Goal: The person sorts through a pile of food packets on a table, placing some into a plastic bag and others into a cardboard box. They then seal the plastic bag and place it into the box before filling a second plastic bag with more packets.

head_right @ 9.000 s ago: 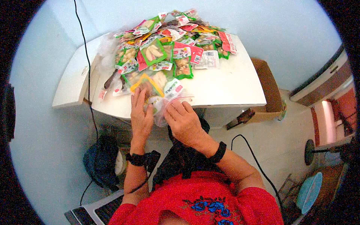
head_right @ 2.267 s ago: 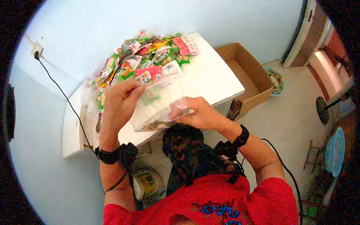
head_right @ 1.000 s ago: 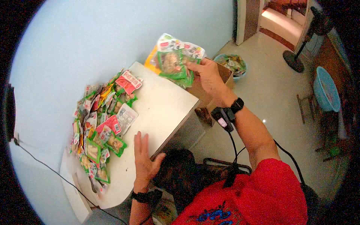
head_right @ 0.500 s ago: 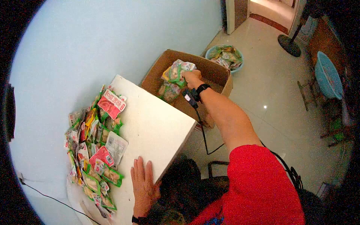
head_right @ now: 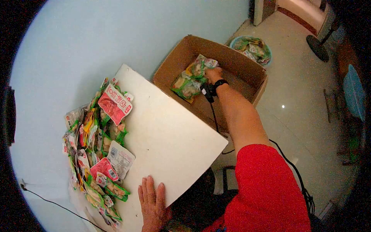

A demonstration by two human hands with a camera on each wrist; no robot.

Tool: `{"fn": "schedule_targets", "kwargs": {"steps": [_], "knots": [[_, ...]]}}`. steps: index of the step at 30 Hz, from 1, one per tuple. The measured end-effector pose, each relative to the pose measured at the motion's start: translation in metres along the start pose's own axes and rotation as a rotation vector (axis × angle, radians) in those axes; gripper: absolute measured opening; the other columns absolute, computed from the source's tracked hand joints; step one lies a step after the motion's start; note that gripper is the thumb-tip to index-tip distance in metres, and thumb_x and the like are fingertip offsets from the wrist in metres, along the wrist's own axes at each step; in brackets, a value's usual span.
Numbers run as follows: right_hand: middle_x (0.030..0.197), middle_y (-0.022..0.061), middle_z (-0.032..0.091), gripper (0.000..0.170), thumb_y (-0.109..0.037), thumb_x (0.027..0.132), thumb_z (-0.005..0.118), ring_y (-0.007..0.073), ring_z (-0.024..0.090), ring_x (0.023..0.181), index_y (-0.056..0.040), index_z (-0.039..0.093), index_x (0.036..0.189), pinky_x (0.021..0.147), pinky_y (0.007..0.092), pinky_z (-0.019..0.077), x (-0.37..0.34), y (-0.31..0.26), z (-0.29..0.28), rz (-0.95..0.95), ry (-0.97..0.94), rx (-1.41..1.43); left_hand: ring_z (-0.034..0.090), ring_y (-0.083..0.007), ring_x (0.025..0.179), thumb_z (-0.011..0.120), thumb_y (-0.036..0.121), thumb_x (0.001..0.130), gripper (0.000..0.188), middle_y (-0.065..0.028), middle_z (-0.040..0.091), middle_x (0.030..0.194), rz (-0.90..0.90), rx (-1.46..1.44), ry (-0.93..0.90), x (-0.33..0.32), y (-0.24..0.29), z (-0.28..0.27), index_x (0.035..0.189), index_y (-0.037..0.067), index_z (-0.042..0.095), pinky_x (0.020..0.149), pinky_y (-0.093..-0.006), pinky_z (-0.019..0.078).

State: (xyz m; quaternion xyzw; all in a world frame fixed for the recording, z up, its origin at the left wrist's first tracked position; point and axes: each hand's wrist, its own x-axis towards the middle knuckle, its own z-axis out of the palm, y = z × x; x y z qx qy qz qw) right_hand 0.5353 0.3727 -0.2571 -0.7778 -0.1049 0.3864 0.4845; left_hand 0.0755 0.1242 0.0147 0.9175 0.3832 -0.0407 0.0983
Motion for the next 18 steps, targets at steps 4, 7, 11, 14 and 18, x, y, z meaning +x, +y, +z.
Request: {"fn": "schedule_targets", "kwargs": {"steps": [4, 7, 11, 14, 18], "knots": [[0.055, -0.0005, 0.026, 0.05, -0.025, 0.087, 0.073, 0.0119, 0.02, 0.051, -0.012, 0.034, 0.06, 0.047, 0.04, 0.0254, -0.03, -0.021, 0.0, 0.043, 0.064, -0.04, 0.026, -0.0473, 0.143, 0.046, -0.012, 0.08, 0.079, -0.0261, 0.023, 0.157, 0.061, -0.073, 0.084, 0.003, 0.009, -0.015, 0.154, 0.01, 0.027, 0.112, -0.0592, 0.0236], [0.055, 0.0021, 0.03, 0.046, -0.025, 0.089, 0.071, 0.0119, 0.022, 0.049, -0.0107, 0.037, 0.061, 0.048, 0.0407, 0.0268, -0.009, -0.014, 0.014, 0.093, 0.113, 0.125, 0.027, -0.0477, 0.142, 0.047, -0.01, 0.079, 0.076, -0.0281, 0.026, 0.155, 0.055, -0.068, 0.072, 0.002, 0.009, -0.015, 0.151, 0.008, 0.033, 0.113, -0.0586, 0.0242], [0.06, 0.0038, 0.04, 0.042, -0.027, 0.086, 0.073, 0.0154, 0.036, 0.052, -0.0084, 0.042, 0.066, 0.05, 0.041, 0.033, 0.03, 0.011, 0.022, -0.025, 0.076, -0.068, 0.029, -0.0467, 0.142, 0.049, -0.008, 0.08, 0.069, -0.0277, 0.029, 0.154, 0.04, -0.059, 0.078, 0.0, 0.008, -0.015, 0.147, 0.006, 0.039, 0.113, -0.0585, 0.0251], [0.07, 0.0129, 0.057, 0.038, -0.032, 0.084, 0.075, 0.0248, 0.059, 0.069, 0.0012, 0.058, 0.077, 0.059, 0.0435, 0.0481, 0.016, 0.0, 0.02, -0.103, 0.18, -0.289, 0.031, -0.0486, 0.14, 0.06, 0.004, 0.075, 0.066, -0.0299, 0.029, 0.153, 0.019, -0.026, 0.004, 0.0, 0.003, -0.009, 0.139, 0.005, 0.045, 0.112, -0.0617, 0.0243], [0.084, 0.0209, 0.058, 0.024, -0.017, 0.088, 0.069, 0.0295, 0.059, 0.078, 0.0047, 0.058, 0.088, 0.067, 0.0477, 0.0492, -0.002, 0.009, 0.027, -0.534, 0.702, -0.51, 0.033, -0.0471, 0.139, 0.063, 0.008, 0.074, 0.062, -0.0294, 0.032, 0.151, -0.006, -0.054, -0.014, 0.004, 0.003, -0.011, 0.134, 0.006, 0.05, 0.112, -0.0613, 0.025]]}}
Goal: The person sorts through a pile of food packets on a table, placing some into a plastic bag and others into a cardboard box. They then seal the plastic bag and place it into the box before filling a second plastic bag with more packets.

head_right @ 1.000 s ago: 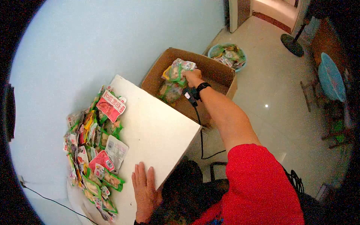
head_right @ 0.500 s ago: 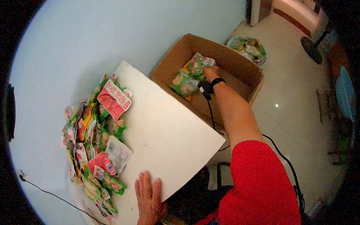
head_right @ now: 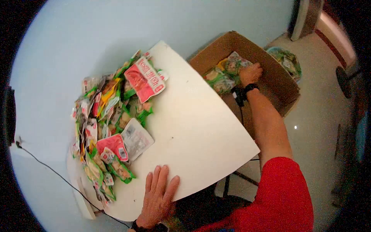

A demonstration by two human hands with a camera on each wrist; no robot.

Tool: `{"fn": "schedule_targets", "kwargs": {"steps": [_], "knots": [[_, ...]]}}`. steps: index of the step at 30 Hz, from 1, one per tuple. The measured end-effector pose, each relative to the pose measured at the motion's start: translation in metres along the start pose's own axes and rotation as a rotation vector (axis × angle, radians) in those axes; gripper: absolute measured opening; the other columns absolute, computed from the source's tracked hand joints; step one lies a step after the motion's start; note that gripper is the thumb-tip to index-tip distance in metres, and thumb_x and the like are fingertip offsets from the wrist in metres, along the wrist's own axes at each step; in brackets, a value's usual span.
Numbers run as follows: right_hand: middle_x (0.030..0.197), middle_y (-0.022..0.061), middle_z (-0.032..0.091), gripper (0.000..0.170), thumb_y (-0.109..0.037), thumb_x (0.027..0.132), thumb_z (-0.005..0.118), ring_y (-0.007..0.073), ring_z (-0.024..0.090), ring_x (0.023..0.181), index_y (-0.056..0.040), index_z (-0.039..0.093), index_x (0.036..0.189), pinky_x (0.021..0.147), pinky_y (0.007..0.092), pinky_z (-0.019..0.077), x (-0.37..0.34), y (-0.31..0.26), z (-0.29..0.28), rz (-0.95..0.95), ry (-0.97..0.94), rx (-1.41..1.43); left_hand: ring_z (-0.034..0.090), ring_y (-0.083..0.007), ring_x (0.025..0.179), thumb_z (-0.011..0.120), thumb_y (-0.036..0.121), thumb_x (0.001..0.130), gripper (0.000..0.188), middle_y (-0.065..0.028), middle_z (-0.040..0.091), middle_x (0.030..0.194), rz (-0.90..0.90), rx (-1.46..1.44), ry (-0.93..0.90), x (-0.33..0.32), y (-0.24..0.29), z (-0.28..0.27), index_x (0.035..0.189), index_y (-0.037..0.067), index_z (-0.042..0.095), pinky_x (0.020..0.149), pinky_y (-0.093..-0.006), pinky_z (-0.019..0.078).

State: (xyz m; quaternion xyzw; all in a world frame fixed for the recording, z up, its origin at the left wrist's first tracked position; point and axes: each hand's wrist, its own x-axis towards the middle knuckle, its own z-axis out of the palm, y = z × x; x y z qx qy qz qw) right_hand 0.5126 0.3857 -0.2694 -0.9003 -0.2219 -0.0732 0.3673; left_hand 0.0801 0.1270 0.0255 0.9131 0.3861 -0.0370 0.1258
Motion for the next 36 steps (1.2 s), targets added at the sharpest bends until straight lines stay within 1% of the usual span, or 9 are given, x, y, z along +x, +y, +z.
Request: {"fn": "schedule_targets", "kwargs": {"steps": [3, 5, 7, 10, 18, 20, 29, 32, 36], "knots": [[0.106, 0.0257, 0.061, 0.033, -0.01, 0.09, 0.06, 0.0309, 0.062, 0.096, 0.0077, 0.056, 0.118, 0.075, 0.0496, 0.0502, 0.02, 0.008, 0.005, -0.216, -0.497, 0.012, 0.032, -0.0457, 0.14, 0.061, 0.008, 0.076, 0.062, -0.0278, 0.032, 0.151, 0.016, 0.022, -0.006, 0.0, -0.002, -0.001, 0.137, 0.008, 0.049, 0.113, -0.0596, 0.0251], [0.101, 0.0234, 0.063, 0.029, -0.009, 0.09, 0.059, 0.0305, 0.063, 0.088, 0.0061, 0.059, 0.115, 0.069, 0.048, 0.0501, 0.022, 0.016, 0.004, -0.157, -0.675, 0.129, 0.032, -0.044, 0.141, 0.06, 0.006, 0.077, 0.062, -0.0263, 0.032, 0.152, 0.014, 0.013, -0.008, 0.001, -0.002, -0.003, 0.138, 0.009, 0.048, 0.114, -0.0583, 0.0252], [0.101, 0.0251, 0.064, 0.046, -0.007, 0.096, 0.052, 0.0249, 0.059, 0.072, 0.0022, 0.047, 0.14, 0.059, 0.0398, 0.0455, 0.018, -0.017, -0.046, -0.076, -0.976, 0.051, 0.032, -0.0423, 0.141, 0.058, 0.004, 0.078, 0.063, -0.0248, 0.032, 0.153, 0.021, 0.013, 0.0, 0.0, -0.001, -0.006, 0.14, 0.01, 0.046, 0.114, -0.0571, 0.0252], [0.104, 0.0231, 0.064, 0.047, -0.009, 0.096, 0.055, 0.0234, 0.06, 0.074, 0.0011, 0.046, 0.141, 0.058, 0.0401, 0.0458, 0.031, -0.022, -0.068, 0.076, -1.185, 0.25, 0.03, -0.0397, 0.143, 0.057, 0.003, 0.079, 0.067, -0.0231, 0.031, 0.154, 0.039, 0.024, 0.051, -0.002, -0.001, -0.006, 0.143, 0.011, 0.043, 0.115, -0.0554, 0.0251], [0.13, 0.0115, 0.055, 0.047, -0.025, 0.098, 0.057, 0.0263, 0.066, 0.094, 0.0002, 0.048, 0.137, 0.075, 0.0358, 0.0558, 0.016, -0.092, -0.205, -0.095, -1.113, 0.554, 0.027, -0.0355, 0.145, 0.054, 0.003, 0.08, 0.07, -0.0202, 0.028, 0.156, 0.11, -0.035, 0.254, -0.015, -0.009, 0.004, 0.148, 0.009, 0.037, 0.116, -0.0515, 0.0245], [0.119, 0.018, 0.062, 0.052, -0.026, 0.097, 0.062, 0.0263, 0.066, 0.096, 0.0019, 0.048, 0.138, 0.077, 0.0385, 0.0561, 0.012, -0.107, -0.238, -0.196, -1.087, 0.59, 0.026, -0.0343, 0.146, 0.055, 0.001, 0.08, 0.071, -0.0201, 0.028, 0.156, 0.117, -0.018, 0.295, -0.02, -0.009, 0.008, 0.148, 0.008, 0.036, 0.118, -0.0504, 0.0238], [0.12, 0.0122, 0.063, 0.031, -0.012, 0.094, 0.063, 0.0222, 0.062, 0.106, 0.0021, 0.06, 0.122, 0.087, 0.0326, 0.0519, -0.132, -0.136, -0.34, -0.815, -0.883, 0.659, 0.029, -0.0367, 0.143, 0.072, 0.015, 0.077, 0.075, -0.02, 0.032, 0.153, 0.193, -0.094, 0.448, -0.028, -0.015, 0.027, 0.144, 0.007, 0.04, 0.117, -0.0492, 0.0262], [0.123, 0.0122, 0.061, 0.032, -0.007, 0.092, 0.064, 0.0235, 0.059, 0.113, -0.001, 0.059, 0.124, 0.088, 0.0343, 0.0525, -0.184, -0.127, -0.356, -0.868, -0.879, 0.687, 0.033, -0.0384, 0.141, 0.079, 0.023, 0.073, 0.078, -0.0205, 0.037, 0.151, 0.255, -0.256, 0.685, -0.034, -0.024, 0.031, 0.141, 0.007, 0.044, 0.116, -0.0497, 0.0287], [0.12, 0.0115, 0.062, 0.029, -0.01, 0.094, 0.063, 0.0202, 0.06, 0.109, -0.0008, 0.06, 0.121, 0.088, 0.0328, 0.051, -0.219, -0.112, -0.364, -0.756, -0.915, 0.712, 0.044, -0.0392, 0.133, 0.079, 0.018, 0.073, 0.058, -0.0193, 0.052, 0.138, -0.044, -0.117, 1.037, -0.091, -0.065, 0.015, 0.127, 0.008, 0.058, 0.113, -0.0492, 0.0336]]}}
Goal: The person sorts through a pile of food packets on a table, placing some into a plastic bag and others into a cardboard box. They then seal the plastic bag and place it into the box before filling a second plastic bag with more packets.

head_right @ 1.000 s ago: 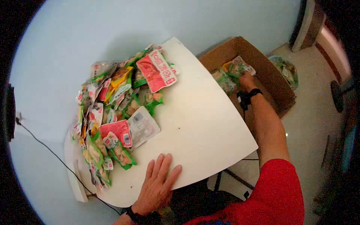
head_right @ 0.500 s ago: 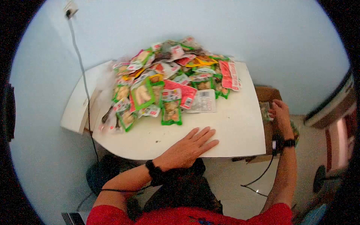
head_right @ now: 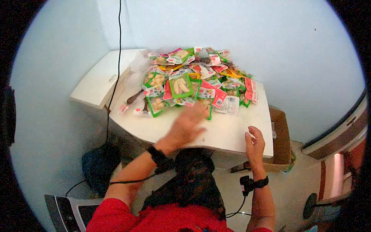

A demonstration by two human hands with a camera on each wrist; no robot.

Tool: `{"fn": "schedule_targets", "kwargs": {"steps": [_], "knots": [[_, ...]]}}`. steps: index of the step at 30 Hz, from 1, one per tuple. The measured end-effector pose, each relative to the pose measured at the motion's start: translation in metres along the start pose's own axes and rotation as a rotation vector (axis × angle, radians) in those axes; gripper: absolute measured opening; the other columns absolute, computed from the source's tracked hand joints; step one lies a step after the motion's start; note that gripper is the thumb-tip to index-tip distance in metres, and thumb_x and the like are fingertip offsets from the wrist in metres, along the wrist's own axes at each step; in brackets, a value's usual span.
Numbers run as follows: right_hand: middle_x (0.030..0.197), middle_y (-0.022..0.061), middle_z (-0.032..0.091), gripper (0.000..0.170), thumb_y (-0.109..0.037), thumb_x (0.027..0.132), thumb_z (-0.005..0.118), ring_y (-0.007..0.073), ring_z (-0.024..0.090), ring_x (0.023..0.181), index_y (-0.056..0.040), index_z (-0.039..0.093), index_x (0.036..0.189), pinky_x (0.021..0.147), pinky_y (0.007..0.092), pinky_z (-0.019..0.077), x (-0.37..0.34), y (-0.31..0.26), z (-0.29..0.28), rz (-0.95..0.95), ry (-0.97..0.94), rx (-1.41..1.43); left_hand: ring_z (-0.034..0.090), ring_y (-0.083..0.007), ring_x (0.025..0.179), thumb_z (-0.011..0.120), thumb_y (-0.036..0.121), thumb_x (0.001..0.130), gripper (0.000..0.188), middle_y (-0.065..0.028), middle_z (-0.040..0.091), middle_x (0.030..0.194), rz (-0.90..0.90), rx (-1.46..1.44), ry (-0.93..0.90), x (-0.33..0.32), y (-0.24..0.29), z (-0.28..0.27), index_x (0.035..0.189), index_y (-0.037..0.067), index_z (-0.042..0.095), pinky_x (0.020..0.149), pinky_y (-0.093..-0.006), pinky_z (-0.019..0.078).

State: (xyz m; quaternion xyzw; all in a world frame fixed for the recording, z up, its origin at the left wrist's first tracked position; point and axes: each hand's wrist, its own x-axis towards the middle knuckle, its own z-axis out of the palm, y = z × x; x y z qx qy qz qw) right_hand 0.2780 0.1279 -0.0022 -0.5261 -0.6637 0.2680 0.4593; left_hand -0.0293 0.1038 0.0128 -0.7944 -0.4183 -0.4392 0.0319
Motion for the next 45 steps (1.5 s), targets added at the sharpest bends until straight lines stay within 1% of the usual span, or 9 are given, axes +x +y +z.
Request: {"fn": "schedule_targets", "kwargs": {"steps": [5, 6, 10, 16, 22, 31, 35, 38, 45], "knots": [[0.104, 0.0065, 0.065, 0.025, -0.013, 0.095, 0.062, 0.0137, 0.059, 0.093, 0.0012, 0.064, 0.115, 0.08, 0.0275, 0.0493, -0.005, 0.018, 0.018, -0.057, 0.113, -0.041, 0.055, -0.0404, 0.118, 0.074, 0.015, 0.078, 0.039, -0.0225, 0.062, 0.12, -0.36, 0.33, 0.298, -0.042, -0.096, -0.086, 0.112, 0.0, 0.063, 0.102, -0.0468, 0.0429], [0.1, 0.0043, 0.065, 0.025, -0.014, 0.096, 0.061, 0.0111, 0.058, 0.089, 0.0017, 0.064, 0.115, 0.078, 0.0257, 0.0487, -0.004, 0.019, 0.021, -0.066, 0.137, -0.05, 0.056, -0.0409, 0.115, 0.074, 0.016, 0.078, 0.042, -0.0231, 0.062, 0.12, -0.52, 0.318, 0.231, -0.036, -0.096, -0.112, 0.115, -0.001, 0.062, 0.099, -0.0456, 0.0447], [0.096, 0.0044, 0.065, 0.021, -0.013, 0.095, 0.062, 0.0114, 0.057, 0.08, 0.0016, 0.065, 0.109, 0.073, 0.0273, 0.0483, 0.004, 0.018, 0.031, 0.02, 0.191, -0.106, 0.058, -0.0403, 0.108, 0.077, 0.02, 0.079, 0.043, -0.0226, 0.063, 0.111, -0.605, 0.562, 0.349, -0.046, -0.157, -0.135, 0.114, 0.0, 0.062, 0.092, -0.0478, 0.0473], [0.097, 0.0104, 0.065, 0.019, -0.011, 0.091, 0.063, 0.0173, 0.059, 0.077, 0.002, 0.065, 0.105, 0.072, 0.0304, 0.0493, 0.003, 0.013, 0.04, -0.108, 0.239, -0.265, 0.063, -0.0387, 0.103, 0.075, 0.027, 0.08, 0.038, -0.0201, 0.064, 0.115, -0.896, 0.648, 0.125, -0.023, -0.181, -0.145, 0.107, 0.002, 0.066, 0.082, -0.0472, 0.0522], [0.098, 0.0103, 0.064, 0.016, -0.007, 0.09, 0.062, 0.0181, 0.059, 0.075, 0.0012, 0.065, 0.104, 0.07, 0.0304, 0.0491, 0.003, 0.018, 0.041, -0.13, 0.241, -0.274, 0.068, -0.0336, 0.085, 0.07, 0.016, 0.08, 0.012, -0.0136, 0.071, 0.089, -0.89, 0.672, 0.235, -0.024, -0.221, -0.141, 0.086, 0.006, 0.074, 0.074, -0.0443, 0.0542], [0.095, 0.0102, 0.063, 0.015, -0.004, 0.089, 0.062, 0.0186, 0.059, 0.074, 0.0009, 0.065, 0.102, 0.069, 0.0298, 0.0493, 0.001, 0.019, 0.042, -0.158, 0.262, -0.235, 0.068, -0.0216, 0.066, 0.069, 0.005, 0.08, 0.007, -0.0121, 0.071, 0.074, -0.637, 0.413, 0.547, -0.007, -0.204, -0.169, 0.085, 0.003, 0.073, 0.065, -0.0345, 0.0544], [0.096, 0.0103, 0.064, 0.015, -0.004, 0.089, 0.062, 0.0186, 0.06, 0.075, 0.0007, 0.065, 0.103, 0.07, 0.0299, 0.0494, 0.001, 0.018, 0.043, -0.148, 0.259, -0.224, 0.064, -0.0113, 0.064, 0.066, 0.001, 0.083, 0.008, -0.0057, 0.069, 0.078, -0.805, -0.203, 0.651, 0.018, -0.178, -0.186, 0.09, -0.001, 0.071, 0.057, -0.0233, 0.0511], [0.097, 0.0103, 0.064, 0.015, -0.003, 0.089, 0.062, 0.0187, 0.06, 0.076, 0.0003, 0.065, 0.102, 0.07, 0.0302, 0.0497, 0.0, 0.012, 0.042, -0.139, 0.262, -0.218, 0.064, -0.0126, 0.066, 0.066, 0.0, 0.085, 0.018, -0.0072, 0.067, 0.083, -0.908, -0.475, 0.677, 0.025, -0.179, -0.193, 0.103, -0.001, 0.067, 0.055, -0.0232, 0.0509], [0.098, 0.0107, 0.064, 0.014, -0.004, 0.089, 0.062, 0.0199, 0.061, 0.077, 0.0001, 0.064, 0.102, 0.072, 0.031, 0.0503, 0.0, 0.007, 0.042, -0.124, 0.25, -0.264, 0.057, -0.0256, 0.082, 0.062, -0.01, 0.088, 0.034, -0.0186, 0.055, 0.099, -1.063, -1.697, 0.89, 0.033, -0.181, -0.216, 0.12, -0.006, 0.05, 0.057, -0.0217, 0.0537]]}}
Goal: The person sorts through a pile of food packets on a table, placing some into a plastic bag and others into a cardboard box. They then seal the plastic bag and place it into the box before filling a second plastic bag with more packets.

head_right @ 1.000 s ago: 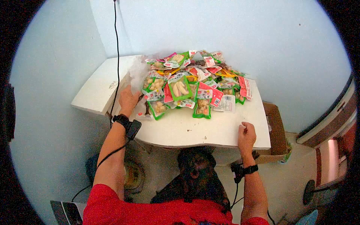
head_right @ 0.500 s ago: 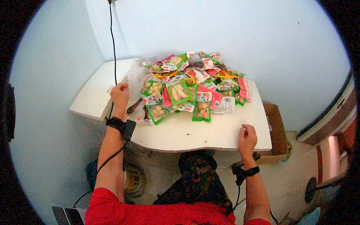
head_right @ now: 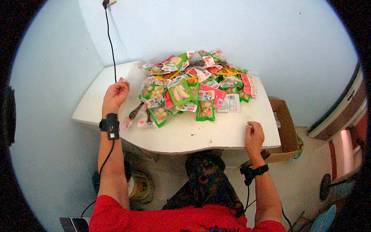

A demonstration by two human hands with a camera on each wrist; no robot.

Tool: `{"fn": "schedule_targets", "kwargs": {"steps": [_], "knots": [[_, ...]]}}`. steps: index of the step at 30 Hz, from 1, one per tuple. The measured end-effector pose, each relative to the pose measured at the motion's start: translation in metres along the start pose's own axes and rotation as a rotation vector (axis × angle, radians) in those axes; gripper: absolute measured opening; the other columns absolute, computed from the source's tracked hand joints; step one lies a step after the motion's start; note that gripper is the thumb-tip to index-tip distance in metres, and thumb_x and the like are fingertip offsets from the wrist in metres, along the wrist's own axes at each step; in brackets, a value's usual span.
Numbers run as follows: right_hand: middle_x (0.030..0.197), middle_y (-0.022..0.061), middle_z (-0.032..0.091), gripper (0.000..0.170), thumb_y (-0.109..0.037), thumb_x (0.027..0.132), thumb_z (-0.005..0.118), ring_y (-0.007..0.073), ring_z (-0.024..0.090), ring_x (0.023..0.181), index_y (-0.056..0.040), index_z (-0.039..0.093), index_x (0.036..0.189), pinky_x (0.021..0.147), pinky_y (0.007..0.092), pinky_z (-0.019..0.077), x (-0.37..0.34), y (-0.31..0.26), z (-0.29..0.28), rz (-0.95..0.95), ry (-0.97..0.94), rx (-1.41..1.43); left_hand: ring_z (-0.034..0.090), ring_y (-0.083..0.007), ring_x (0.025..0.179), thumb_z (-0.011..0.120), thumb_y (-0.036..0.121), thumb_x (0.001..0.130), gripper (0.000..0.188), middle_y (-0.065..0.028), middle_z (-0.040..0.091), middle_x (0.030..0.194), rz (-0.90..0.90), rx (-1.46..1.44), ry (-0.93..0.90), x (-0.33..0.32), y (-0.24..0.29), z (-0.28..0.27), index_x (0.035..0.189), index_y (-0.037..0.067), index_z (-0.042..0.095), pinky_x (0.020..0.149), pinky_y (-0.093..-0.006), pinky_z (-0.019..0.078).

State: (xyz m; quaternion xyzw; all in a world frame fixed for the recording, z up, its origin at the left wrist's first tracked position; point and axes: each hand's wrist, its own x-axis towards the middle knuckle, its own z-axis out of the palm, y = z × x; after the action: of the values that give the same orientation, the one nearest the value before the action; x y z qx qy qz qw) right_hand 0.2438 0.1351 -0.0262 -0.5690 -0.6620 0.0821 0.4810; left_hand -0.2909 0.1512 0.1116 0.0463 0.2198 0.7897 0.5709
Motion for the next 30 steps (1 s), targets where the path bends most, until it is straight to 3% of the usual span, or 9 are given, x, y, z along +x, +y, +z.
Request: {"fn": "schedule_targets", "kwargs": {"steps": [7, 9, 13, 14, 17, 21, 25, 26, 30], "knots": [[0.097, 0.0109, 0.064, 0.013, -0.004, 0.088, 0.062, 0.0206, 0.061, 0.076, 0.0, 0.064, 0.101, 0.071, 0.0315, 0.0503, -0.001, 0.005, 0.003, -0.037, 0.036, 0.005, 0.056, -0.0208, 0.08, 0.06, -0.007, 0.091, 0.027, -0.0135, 0.058, 0.098, -0.04, -0.026, -0.32, -0.052, -0.004, 0.054, 0.117, -0.004, 0.053, 0.059, -0.0206, 0.0521], [0.091, 0.0063, 0.063, 0.014, -0.005, 0.089, 0.063, 0.015, 0.057, 0.073, -0.0006, 0.066, 0.102, 0.069, 0.0277, 0.0483, -0.001, 0.005, 0.004, -0.045, 0.054, 0.035, 0.056, -0.019, 0.08, 0.06, -0.005, 0.092, 0.025, -0.0116, 0.059, 0.097, -0.015, -0.016, -0.44, -0.076, -0.012, 0.067, 0.116, -0.003, 0.054, 0.059, -0.0199, 0.0509], [0.089, 0.003, 0.065, 0.016, -0.013, 0.093, 0.064, 0.0127, 0.058, 0.073, -0.0011, 0.068, 0.104, 0.068, 0.026, 0.0481, 0.002, 0.005, 0.0, 0.1, 0.035, 0.204, 0.054, -0.0151, 0.079, 0.058, 0.008, 0.097, 0.021, -0.0059, 0.059, 0.101, 0.032, 0.253, -0.6, -0.134, -0.053, 0.072, 0.117, 0.003, 0.058, 0.062, -0.0272, 0.0498], [0.091, 0.0044, 0.067, 0.019, -0.016, 0.094, 0.064, 0.0128, 0.06, 0.075, -0.0011, 0.068, 0.105, 0.069, 0.0266, 0.049, 0.003, 0.0, -0.002, 0.167, -0.007, 0.304, 0.055, -0.0144, 0.079, 0.062, 0.014, 0.094, 0.016, -0.0033, 0.06, 0.102, 0.089, 0.34, -0.646, -0.145, -0.069, 0.068, 0.108, 0.007, 0.059, 0.062, -0.032, 0.0494], [0.094, 0.0084, 0.07, 0.029, -0.027, 0.097, 0.06, 0.0141, 0.064, 0.08, -0.0004, 0.068, 0.108, 0.071, 0.0276, 0.0514, 0.003, -0.04, -0.015, 0.341, -0.183, 0.585, 0.057, -0.0127, 0.077, 0.068, 0.004, 0.081, 0.011, -0.0022, 0.058, 0.085, -0.008, 0.633, -0.881, -0.168, -0.106, 0.044, 0.084, 0.005, 0.058, 0.068, -0.0259, 0.048], [0.109, 0.0183, 0.068, 0.062, -0.053, 0.101, 0.041, 0.0262, 0.067, 0.097, 0.0032, 0.057, 0.122, 0.084, 0.0378, 0.0523, 0.002, -0.083, -0.024, 0.693, -0.557, 1.023, 0.055, -0.0125, 0.081, 0.065, -0.001, 0.08, 0.005, -0.003, 0.059, 0.086, -0.289, 0.926, -1.072, -0.196, -0.154, 0.011, 0.084, 0.001, 0.064, 0.073, -0.0256, 0.0436], [0.111, 0.0216, 0.067, 0.068, -0.058, 0.099, 0.04, 0.0298, 0.067, 0.099, 0.0035, 0.056, 0.123, 0.09, 0.0417, 0.0521, -0.004, -0.087, -0.023, 0.857, -0.717, 1.412, 0.057, -0.0134, 0.078, 0.064, -0.001, 0.08, 0.004, -0.0026, 0.061, 0.084, -0.277, 1.092, -1.158, -0.204, -0.184, -0.025, 0.083, 0.002, 0.065, 0.072, -0.026, 0.0445], [0.106, 0.0198, 0.068, 0.053, -0.044, 0.101, 0.05, 0.0311, 0.068, 0.096, 0.004, 0.057, 0.122, 0.087, 0.0413, 0.0544, -0.005, -0.085, -0.027, 0.881, -0.746, 1.367, 0.058, -0.0138, 0.078, 0.065, 0.0, 0.08, 0.003, -0.0028, 0.062, 0.083, -0.26, 1.147, -1.162, -0.206, -0.188, -0.031, 0.082, 0.003, 0.064, 0.071, -0.0261, 0.0449], [0.097, 0.0147, 0.067, 0.027, -0.006, 0.094, 0.06, 0.0302, 0.071, 0.09, 0.0044, 0.058, 0.118, 0.078, 0.0361, 0.058, -0.019, -0.06, -0.02, 0.798, -0.56, 1.18, 0.061, -0.011, 0.077, 0.062, -0.001, 0.088, 0.011, -0.001, 0.063, 0.087, -0.326, 1.131, -0.645, -0.217, -0.193, -0.06, 0.098, 0.003, 0.064, 0.067, -0.0233, 0.0492]]}}
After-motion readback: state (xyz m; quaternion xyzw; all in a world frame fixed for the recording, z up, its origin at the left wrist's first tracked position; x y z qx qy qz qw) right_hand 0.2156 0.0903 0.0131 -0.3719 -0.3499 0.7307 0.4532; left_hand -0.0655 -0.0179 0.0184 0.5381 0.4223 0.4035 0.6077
